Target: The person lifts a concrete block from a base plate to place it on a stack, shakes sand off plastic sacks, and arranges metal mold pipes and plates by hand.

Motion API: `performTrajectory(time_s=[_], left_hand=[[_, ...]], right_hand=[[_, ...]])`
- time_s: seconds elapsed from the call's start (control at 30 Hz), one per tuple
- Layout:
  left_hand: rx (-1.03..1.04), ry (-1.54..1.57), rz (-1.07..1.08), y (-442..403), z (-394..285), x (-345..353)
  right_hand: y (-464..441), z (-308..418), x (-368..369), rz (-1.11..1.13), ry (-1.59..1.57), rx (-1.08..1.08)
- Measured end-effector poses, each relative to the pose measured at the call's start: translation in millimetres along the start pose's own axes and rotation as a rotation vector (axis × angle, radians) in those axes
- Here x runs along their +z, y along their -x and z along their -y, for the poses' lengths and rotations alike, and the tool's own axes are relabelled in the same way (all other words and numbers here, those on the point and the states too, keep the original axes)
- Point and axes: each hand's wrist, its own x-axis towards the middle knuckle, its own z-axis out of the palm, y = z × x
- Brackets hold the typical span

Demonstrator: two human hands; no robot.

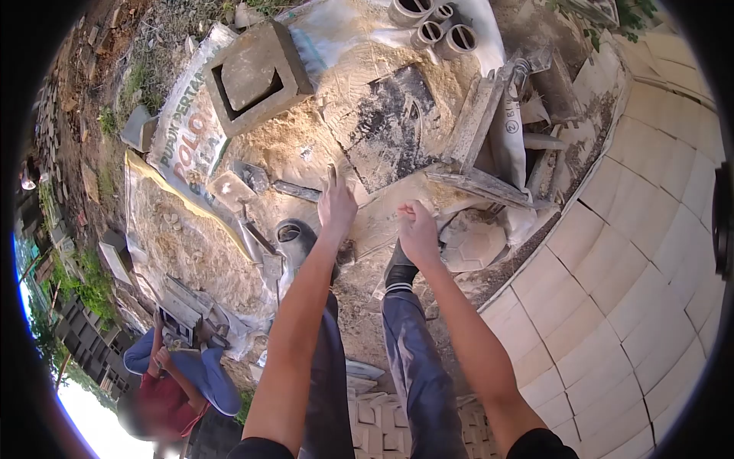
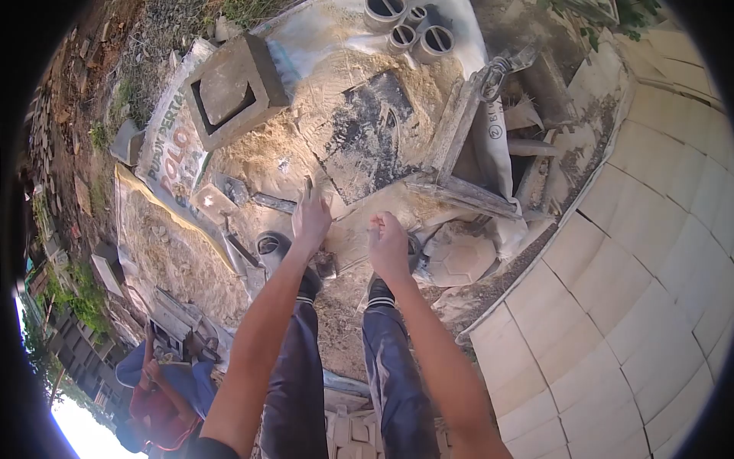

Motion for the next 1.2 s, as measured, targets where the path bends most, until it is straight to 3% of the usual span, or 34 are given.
performTrajectory(time_s=[0.03, 0.07, 0.13, 0.2, 0.27, 0.33, 0.37, 0.43, 0.53, 0.63, 0.7, 0.73, 0.77, 0.83, 0.9, 0.97, 1.07, 1.13, 1.2], left_hand=[[0.058, 0.007, -0.034, -24.8, -7.2, -8.6], [0.118, 0.014, -0.067, -50.4, -12.5, -16.6], [0.265, -0.004, -0.345, -97.3, -20.1, -28.9], [0.274, -0.032, -0.277, -136.3, -16.0, -32.8], [0.281, -0.063, -0.209, -148.3, -16.9, -29.1], [0.277, -0.215, -0.263, -147.5, -17.3, -23.1], [0.287, -0.219, -0.25, -148.0, -19.9, -26.3], [0.115, -0.143, -0.112, -152.4, -22.7, -33.5], [0.15, -0.167, -0.081, -165.6, -24.9, -47.1], [0.159, -0.197, -0.088, -167.6, -20.9, -55.7], [0.014, 0.248, 0.264, -158.2, -10.3, -65.8], [0.146, 0.198, 0.003, -140.4, -5.1, -64.8], [0.148, 0.195, -0.003, -131.3, 2.4, -70.8], [0.201, 0.335, 0.37, -104.9, -13.9, -122.6], [0.111, 0.342, 0.538, -72.1, -44.1, -158.1], [0.186, 0.321, 0.383, -36.0, -69.9, -167.3], [0.279, 0.291, 0.34, 5.1, -106.6, -183.3], [0.46, 0.292, 0.052, 31.0, -118.6, -191.8], [0.439, 0.311, 0.02, 44.2, -113.7, -207.4]], right_hand=[[-10.8, -24.6, 22.0, 0.013, -0.06, 0.166], [-19.1, -47.5, 42.8, 0.015, -0.06, 0.167], [-35.7, -94.1, 82.6, -0.045, 0.004, 0.396], [-47.9, -156.1, 135.1, -0.075, -0.14, 0.408], [-52.1, -142.3, 144.9, -0.104, -0.284, 0.418], [-46.3, -54.2, 116.1, -0.12, -0.512, 0.661], [-47.9, -49.5, 116.4, -0.129, -0.519, 0.674], [-53.9, -46.0, 113.6, -0.131, -0.72, 0.774], [-58.4, -38.1, 105.9, -0.185, -0.726, 0.912], [-54.0, -40.9, 102.7, -0.149, -0.729, 0.897], [-51.2, -43.7, 103.8, -0.15, -0.752, 0.911], [-46.4, -49.5, 105.6, -0.167, -0.764, 0.934], [-42.1, -54.8, 105.3, -0.164, -0.768, 0.929], [-33.8, -65.3, 101.8, -0.07, -0.619, 0.84], [-22.2, -64.6, 87.9, 0.016, -0.668, 0.784], [-12.4, -53.2, 79.0, 0.112, -0.718, 0.725], [-6.1, -42.0, 71.0, 0.123, -0.814, 0.757], [-3.4, -43.6, 73.4, 0.271, -0.912, 0.615], [-0.7, -14.0, 65.8, 0.283, -0.853, 0.441]])
